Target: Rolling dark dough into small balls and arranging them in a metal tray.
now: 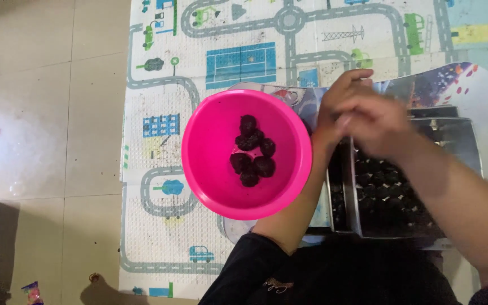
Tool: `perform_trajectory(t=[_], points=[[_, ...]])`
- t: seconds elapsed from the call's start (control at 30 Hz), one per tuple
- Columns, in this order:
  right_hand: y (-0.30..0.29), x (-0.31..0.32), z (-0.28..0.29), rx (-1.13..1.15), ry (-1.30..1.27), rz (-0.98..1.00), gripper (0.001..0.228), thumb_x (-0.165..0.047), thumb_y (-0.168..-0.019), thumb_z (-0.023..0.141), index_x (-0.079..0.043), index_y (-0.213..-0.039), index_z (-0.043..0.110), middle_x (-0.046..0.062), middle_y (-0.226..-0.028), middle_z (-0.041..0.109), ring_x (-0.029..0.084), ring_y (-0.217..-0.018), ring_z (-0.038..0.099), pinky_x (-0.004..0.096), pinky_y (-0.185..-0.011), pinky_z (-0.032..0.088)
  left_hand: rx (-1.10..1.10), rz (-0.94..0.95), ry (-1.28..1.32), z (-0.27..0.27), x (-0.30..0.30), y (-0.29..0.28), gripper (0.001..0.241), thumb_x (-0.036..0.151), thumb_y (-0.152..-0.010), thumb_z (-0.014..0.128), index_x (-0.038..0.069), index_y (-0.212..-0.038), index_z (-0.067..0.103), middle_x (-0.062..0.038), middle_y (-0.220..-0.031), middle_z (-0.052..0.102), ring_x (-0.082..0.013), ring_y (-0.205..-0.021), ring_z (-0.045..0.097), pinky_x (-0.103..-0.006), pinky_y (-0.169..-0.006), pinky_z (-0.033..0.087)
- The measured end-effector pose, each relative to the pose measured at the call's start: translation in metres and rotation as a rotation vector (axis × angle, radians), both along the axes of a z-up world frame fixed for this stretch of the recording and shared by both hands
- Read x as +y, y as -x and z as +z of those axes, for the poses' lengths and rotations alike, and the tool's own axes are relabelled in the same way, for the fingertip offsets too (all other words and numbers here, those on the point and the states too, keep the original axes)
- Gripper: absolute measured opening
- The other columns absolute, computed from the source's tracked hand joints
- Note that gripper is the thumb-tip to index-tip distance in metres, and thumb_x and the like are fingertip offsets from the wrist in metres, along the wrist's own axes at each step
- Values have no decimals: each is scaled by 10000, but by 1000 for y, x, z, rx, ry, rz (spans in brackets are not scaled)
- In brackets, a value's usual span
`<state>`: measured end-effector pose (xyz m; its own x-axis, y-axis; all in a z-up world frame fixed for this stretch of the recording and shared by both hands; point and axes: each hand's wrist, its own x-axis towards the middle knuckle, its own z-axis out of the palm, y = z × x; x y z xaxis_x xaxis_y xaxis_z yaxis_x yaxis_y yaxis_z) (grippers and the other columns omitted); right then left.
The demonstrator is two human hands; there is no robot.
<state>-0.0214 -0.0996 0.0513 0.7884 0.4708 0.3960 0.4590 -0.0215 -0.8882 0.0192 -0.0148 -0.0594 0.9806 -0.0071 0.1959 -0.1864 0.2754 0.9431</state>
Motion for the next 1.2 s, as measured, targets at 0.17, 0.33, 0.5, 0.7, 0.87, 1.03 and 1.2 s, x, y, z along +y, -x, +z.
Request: perform_trajectory(t=[0.17,0.33,0.5,0.7,0.87,1.03,1.2], points=[[-50,-71,-27,259,15,-267,223,-34,-1148,530,50,-976,643,207,-722,631,277,-637,640,399,-723,523,-33,127,-61,16,-2,3,280,193,-1126,507,150,-1350,670,-115,-962,725,-177,-826,669,-371,-812,577],[-67,-89,-69,329,-81,-339,193,-61,-1069,578,-15,-891,637,194,-750,640,248,-600,676,350,-602,534,-138,110,-87,5,4,0,461,201,-1043,662,175,-1498,589,-82,-1115,699,-112,-903,661,-316,-801,577],[-49,-68,-39,248,89,-342,206,-77,-1049,624,-60,-861,705,84,-620,622,146,-564,589,273,-577,466,-231,112,-174,13,8,1,446,222,-954,779,195,-1390,688,-41,-1062,696,-108,-840,657,-257,-773,540],[-48,-66,-36,103,194,-392,176,-119,-1058,665,-38,-911,721,103,-611,562,190,-561,548,318,-537,424,-204,163,-229,10,10,0,354,198,-967,768,162,-1317,729,-58,-1018,720,-129,-880,648,-274,-813,520],[-44,-64,-29,-30,94,-333,293,-46,-1018,610,-27,-1305,666,189,-979,665,243,-608,623,356,-545,495,-133,150,-140,17,10,2,309,196,-992,752,99,-1285,728,-65,-961,748,-85,-861,664,-268,-795,559],[-48,-62,-36,-260,138,-270,446,59,-921,665,-35,-1356,682,170,-1086,626,272,-684,664,347,-568,545,-122,152,-197,11,21,-2,171,224,-994,739,86,-1083,788,-63,-798,761,-105,-740,716,-282,-681,576],[-49,-64,-36,-262,129,-277,272,-11,-969,694,-36,-1235,746,145,-1077,636,266,-725,673,350,-600,561,-142,103,-142,8,22,-3,237,248,-1030,665,75,-889,744,-47,-677,697,-90,-647,623,-265,-647,523]])
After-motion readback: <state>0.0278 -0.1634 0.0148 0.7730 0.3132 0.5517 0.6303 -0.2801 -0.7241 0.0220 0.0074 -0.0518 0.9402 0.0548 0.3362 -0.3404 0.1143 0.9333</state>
